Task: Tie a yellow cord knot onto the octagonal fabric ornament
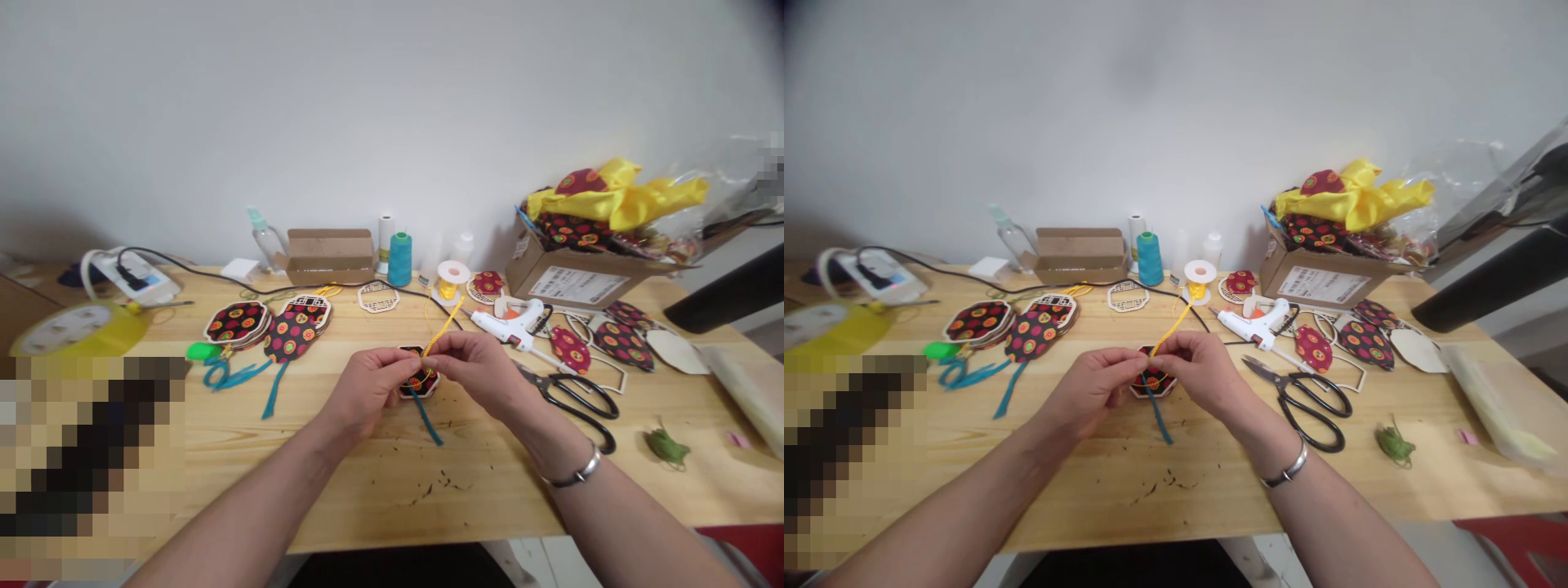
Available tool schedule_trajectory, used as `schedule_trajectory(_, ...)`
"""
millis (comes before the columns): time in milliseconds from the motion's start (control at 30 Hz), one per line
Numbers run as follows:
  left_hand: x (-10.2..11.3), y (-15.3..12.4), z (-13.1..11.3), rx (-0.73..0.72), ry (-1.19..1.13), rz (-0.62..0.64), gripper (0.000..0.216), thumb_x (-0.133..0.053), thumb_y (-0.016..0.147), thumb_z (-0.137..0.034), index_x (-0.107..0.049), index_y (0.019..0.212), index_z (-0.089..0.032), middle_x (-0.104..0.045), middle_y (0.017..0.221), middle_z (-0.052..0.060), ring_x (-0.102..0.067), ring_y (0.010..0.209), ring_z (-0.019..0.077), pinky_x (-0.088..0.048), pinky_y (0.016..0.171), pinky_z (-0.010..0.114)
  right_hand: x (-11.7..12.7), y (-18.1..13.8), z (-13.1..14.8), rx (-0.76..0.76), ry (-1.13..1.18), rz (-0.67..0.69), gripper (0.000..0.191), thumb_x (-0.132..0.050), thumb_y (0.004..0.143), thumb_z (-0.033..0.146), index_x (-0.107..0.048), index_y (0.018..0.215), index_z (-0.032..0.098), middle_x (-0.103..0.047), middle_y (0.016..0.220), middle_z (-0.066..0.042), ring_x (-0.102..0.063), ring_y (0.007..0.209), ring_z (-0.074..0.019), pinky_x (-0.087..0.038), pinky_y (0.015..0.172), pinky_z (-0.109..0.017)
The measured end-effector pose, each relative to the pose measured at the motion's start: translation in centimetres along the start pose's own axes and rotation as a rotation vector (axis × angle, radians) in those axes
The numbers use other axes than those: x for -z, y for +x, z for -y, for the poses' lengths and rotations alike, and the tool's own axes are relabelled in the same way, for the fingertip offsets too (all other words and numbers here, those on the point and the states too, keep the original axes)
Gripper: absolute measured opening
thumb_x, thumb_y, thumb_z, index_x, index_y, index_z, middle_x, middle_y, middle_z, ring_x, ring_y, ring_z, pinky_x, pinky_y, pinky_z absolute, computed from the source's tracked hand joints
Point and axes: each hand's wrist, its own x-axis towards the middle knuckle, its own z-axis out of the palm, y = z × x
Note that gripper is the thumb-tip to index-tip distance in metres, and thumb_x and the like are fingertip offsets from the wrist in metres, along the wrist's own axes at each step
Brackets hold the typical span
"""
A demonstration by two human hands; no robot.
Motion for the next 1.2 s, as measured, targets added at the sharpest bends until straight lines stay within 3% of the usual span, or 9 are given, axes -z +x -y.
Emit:
schedule_trajectory(367, 0.0, 0.0, 0.0, -0.02, -0.031, 0.036, 0.019, -0.066, 0.066, -0.032, -0.066, 0.066, -0.013, -0.041, 0.044, -0.005, -0.025, 0.038, 0.0028, -0.014, 0.036, 0.018, -0.3, 0.2, 0.0, 0.09, -0.253, -0.058, 0.014, -0.054, 0.074, 0.02, -0.053, 0.06, 0.015, -0.05, 0.054, 0.004, -0.044, 0.051, -0.0084, -0.036, 0.051, -0.021)
schedule_trajectory(467, 0.0, -0.1, -0.1, -0.046, 0.0, 0.012, 0.019, -0.065, 0.066, -0.033, -0.065, 0.063, -0.014, -0.047, 0.047, -0.004, -0.03, 0.038, 0.0028, -0.016, 0.036, 0.018, -0.1, 0.1, 0.0, 0.143, -0.325, -0.084, 0.014, -0.052, 0.075, 0.019, -0.052, 0.062, 0.015, -0.054, 0.058, 0.002, -0.047, 0.055, -0.0095, -0.037, 0.054, -0.022)
schedule_trajectory(667, -0.1, 0.0, -0.3, -0.078, 0.075, -0.102, 0.018, -0.066, 0.066, -0.031, -0.068, 0.074, -0.014, -0.067, 0.072, 0.005, -0.053, 0.055, 0.0101, -0.037, 0.046, 0.018, 0.1, 0.0, -0.1, 0.216, -0.529, -0.194, 0.013, -0.049, 0.077, 0.016, -0.053, 0.064, 0.016, -0.056, 0.061, 0.001, -0.048, 0.058, -0.0115, -0.037, 0.055, -0.023)
schedule_trajectory(833, 0.1, -0.1, -0.5, -0.236, 0.144, -0.16, 0.013, -0.067, 0.065, -0.028, -0.07, 0.069, -0.017, -0.058, 0.111, 0.007, -0.056, 0.091, 0.0179, -0.044, 0.074, 0.025, -0.1, 0.0, -0.3, 0.262, -0.661, -0.28, 0.012, -0.047, 0.077, 0.016, -0.052, 0.067, 0.017, -0.057, 0.063, -0.001, -0.048, 0.059, -0.013, -0.035, 0.055, -0.025)
schedule_trajectory(967, 0.0, -0.1, -0.2, -0.333, 0.319, -0.12, 0.007, -0.067, 0.063, -0.025, -0.071, 0.065, -0.019, -0.05, 0.12, 0.007, -0.048, 0.107, 0.0221, -0.042, 0.084, 0.028, -0.1, 0.0, -0.4, 0.245, -0.531, -0.285, 0.01, -0.048, 0.077, 0.017, -0.053, 0.069, 0.017, -0.058, 0.063, 0.0, -0.049, 0.059, -0.012, -0.037, 0.056, -0.024)
schedule_trajectory(1200, 0.0, 0.1, 0.8, -0.322, 0.405, -0.032, 0.005, -0.067, 0.063, -0.024, -0.071, 0.065, -0.022, -0.044, 0.129, 0.005, -0.044, 0.112, 0.0236, -0.033, 0.096, 0.034, -0.7, -0.1, 0.0, 0.008, -0.019, -0.129, 0.013, -0.052, 0.074, 0.025, -0.049, 0.066, 0.016, -0.051, 0.054, 0.003, -0.038, 0.043, -0.0063, -0.03, 0.041, -0.019)
